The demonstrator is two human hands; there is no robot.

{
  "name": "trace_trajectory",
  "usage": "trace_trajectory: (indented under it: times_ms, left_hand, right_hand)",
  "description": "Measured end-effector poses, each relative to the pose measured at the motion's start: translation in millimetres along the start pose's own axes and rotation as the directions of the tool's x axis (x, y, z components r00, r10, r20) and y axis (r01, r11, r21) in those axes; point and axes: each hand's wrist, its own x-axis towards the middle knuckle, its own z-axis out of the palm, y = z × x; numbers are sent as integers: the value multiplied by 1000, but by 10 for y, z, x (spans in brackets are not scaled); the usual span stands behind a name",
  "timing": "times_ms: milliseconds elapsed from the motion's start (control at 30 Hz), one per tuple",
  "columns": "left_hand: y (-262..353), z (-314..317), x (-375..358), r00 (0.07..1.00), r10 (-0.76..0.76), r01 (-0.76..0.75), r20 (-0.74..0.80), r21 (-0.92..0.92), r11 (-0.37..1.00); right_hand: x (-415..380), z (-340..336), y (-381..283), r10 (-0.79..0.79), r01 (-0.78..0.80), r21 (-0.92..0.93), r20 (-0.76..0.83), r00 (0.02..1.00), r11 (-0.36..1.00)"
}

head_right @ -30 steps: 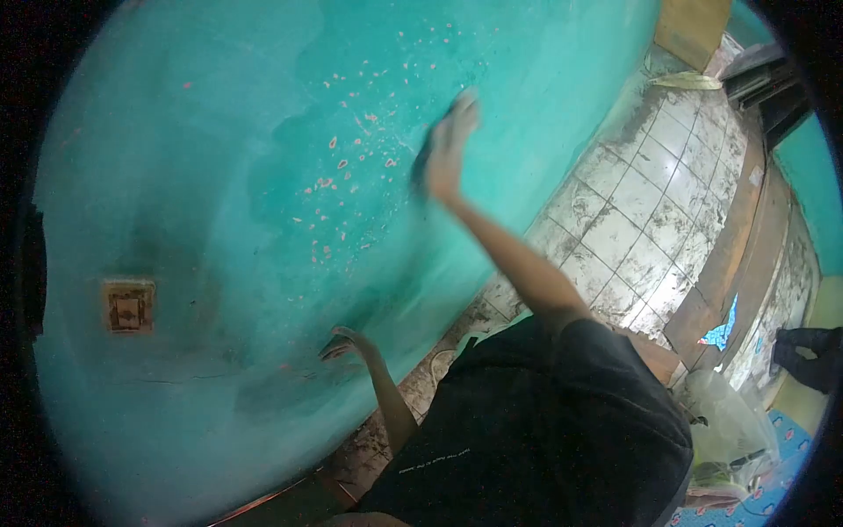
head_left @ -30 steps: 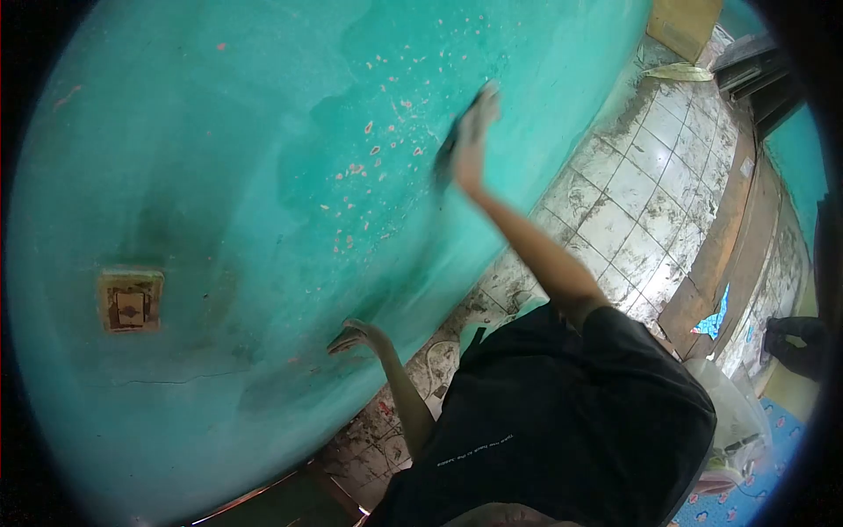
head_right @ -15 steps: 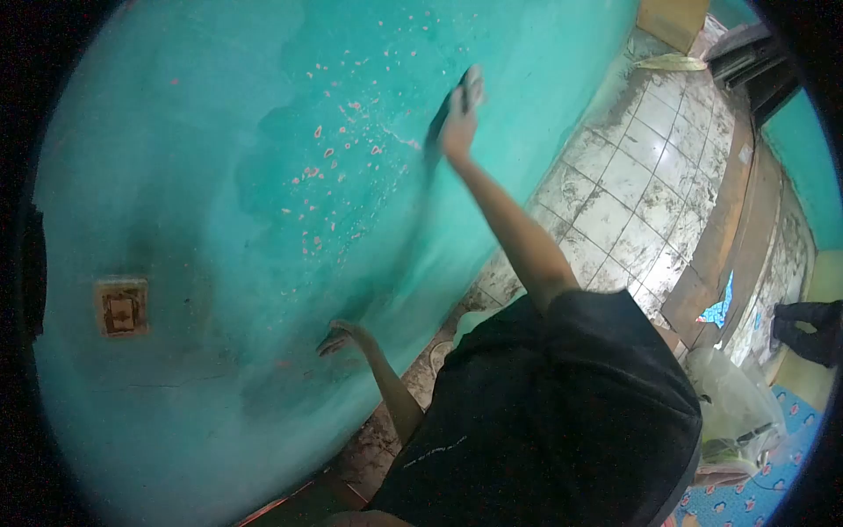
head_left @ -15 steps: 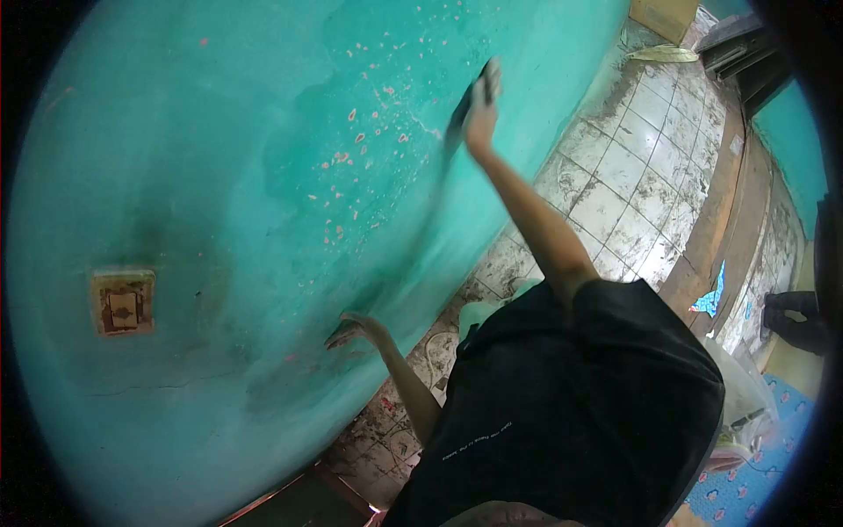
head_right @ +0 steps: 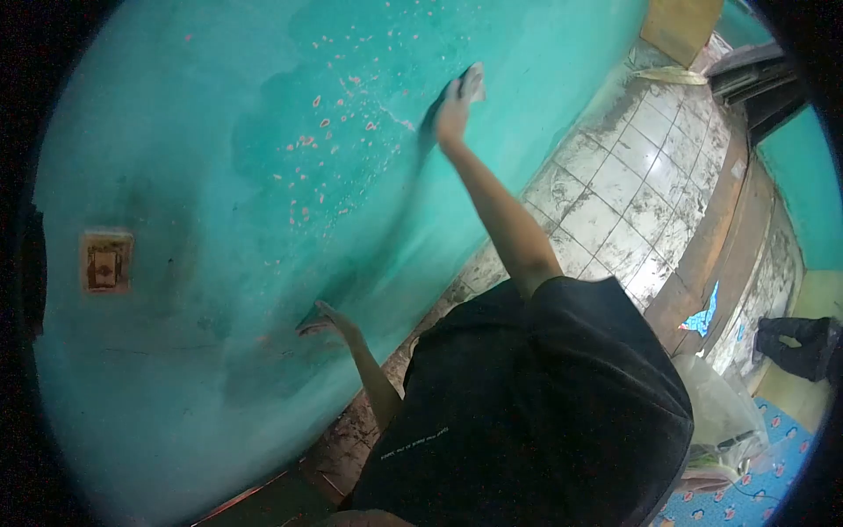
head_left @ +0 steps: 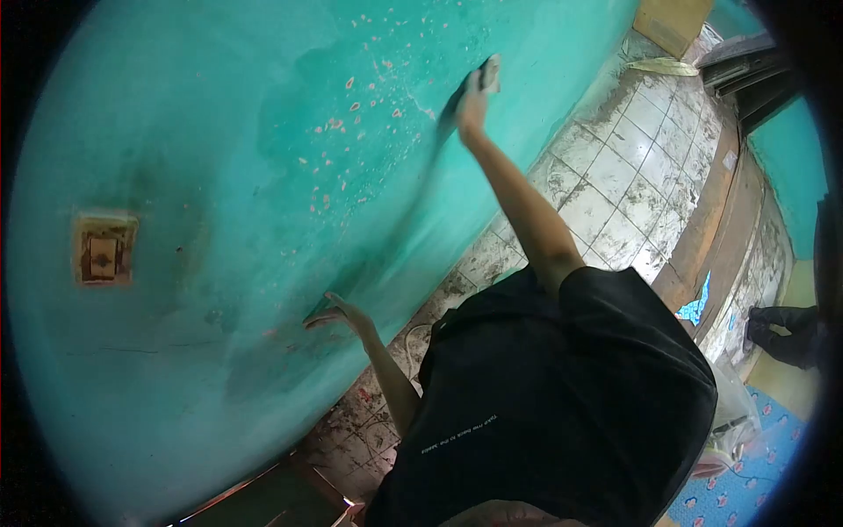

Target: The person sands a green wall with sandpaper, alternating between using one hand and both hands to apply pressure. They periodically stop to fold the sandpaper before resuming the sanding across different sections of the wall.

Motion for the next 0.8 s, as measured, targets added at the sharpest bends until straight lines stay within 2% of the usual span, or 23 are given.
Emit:
trace_trajectory:
  times_ms: [33, 67, 100, 167, 200, 233, 267, 300, 333, 367, 400, 433, 500, 567, 633, 667, 733, 767, 800]
  left_hand:
    - [66, 5, -7, 1000, -2, 2, 7, -9, 1000]
    - [155, 52, -7, 1000, -4, 4, 12, -25, 1000]
    - [222, 83, -13, 1000, -8, 9, 14, -38, 999]
    - [264, 67, -58, 1000, -16, 17, 9, -44, 999]
    - [243, 19, -102, 999, 41, -39, 24, -71, 997]
    - [212, -74, -115, 995, 97, -93, 36, -96, 991]
    - [222, -229, -107, 996, 90, -88, 25, -83, 993]
    - [264, -407, -109, 976, 219, -219, -7, -60, 974]
    - [256, -545, -116, 940, 340, -341, -36, -34, 939]
    - [160, -707, -94, 946, 322, -323, -46, -18, 946]
    - [56, -889, -45, 960, 280, -280, -15, 5, 960]
    - [-31, -1027, 11, 970, 241, -242, 14, 22, 970]
    - [-179, -1202, 139, 973, 230, -230, -18, 29, 973]
    - [-287, -1376, 168, 974, 224, -222, -42, 54, 974]
    - [-255, -1429, 220, 974, 225, -225, -33, 4, 974]
    - [-268, -1477, 255, 973, 227, -227, -30, 12, 974]
    - [-332, -1537, 339, 952, 305, -304, -5, 45, 952]
    - [-347, -1584, 350, 956, 294, -293, -5, 40, 955]
    - [-359, -1655, 350, 960, 280, -281, 23, 38, 959]
  right_hand:
    - [85, -12, -197, 12, -13, -19, -55, 998, 1000]
    - [-399, 115, -410, -21, 21, -25, -26, 999, 999]
    - [-947, 264, -535, -60, 65, -106, 48, 997, 992]
    - [-2008, 300, -939, -34, 49, -33, 361, 932, 998]
    - [-2019, 359, -785, -27, 40, -29, 365, 931, 999]
    - [-1926, 437, -490, -124, 185, -192, 294, 948, 964]
    - [-1771, 490, -252, -231, 309, -355, 244, 942, 882]
    - [-1361, 327, -209, -109, 133, -125, 182, 977, 983]
    - [-905, 193, -411, -124, 125, -116, 20, 992, 985]
    - [-438, 80, -276, -46, 47, -15, 39, 998, 999]
    - [-153, -13, -327, -25, 25, 10, 19, 1000, 1000]
    - [-298, 55, -428, -19, 18, 9, 38, 999, 1000]
    - [-764, 314, -657, -46, 45, -19, -61, 997, 999]
    - [-2048, 686, -947, -3, 18, -146, 101, 995, 989]
    - [-3351, 860, -1193, 90, -53, -120, 331, 939, 991]
    - [-3420, 826, -1179, 98, -62, -120, 329, 939, 991]
    - [-3305, 656, -1004, -27, 65, -69, 453, 891, 995]
    - [-2986, 727, -629, -159, 213, -131, 337, 928, 968]
    - [-2471, 578, -604, -106, 133, -79, 282, 954, 988]
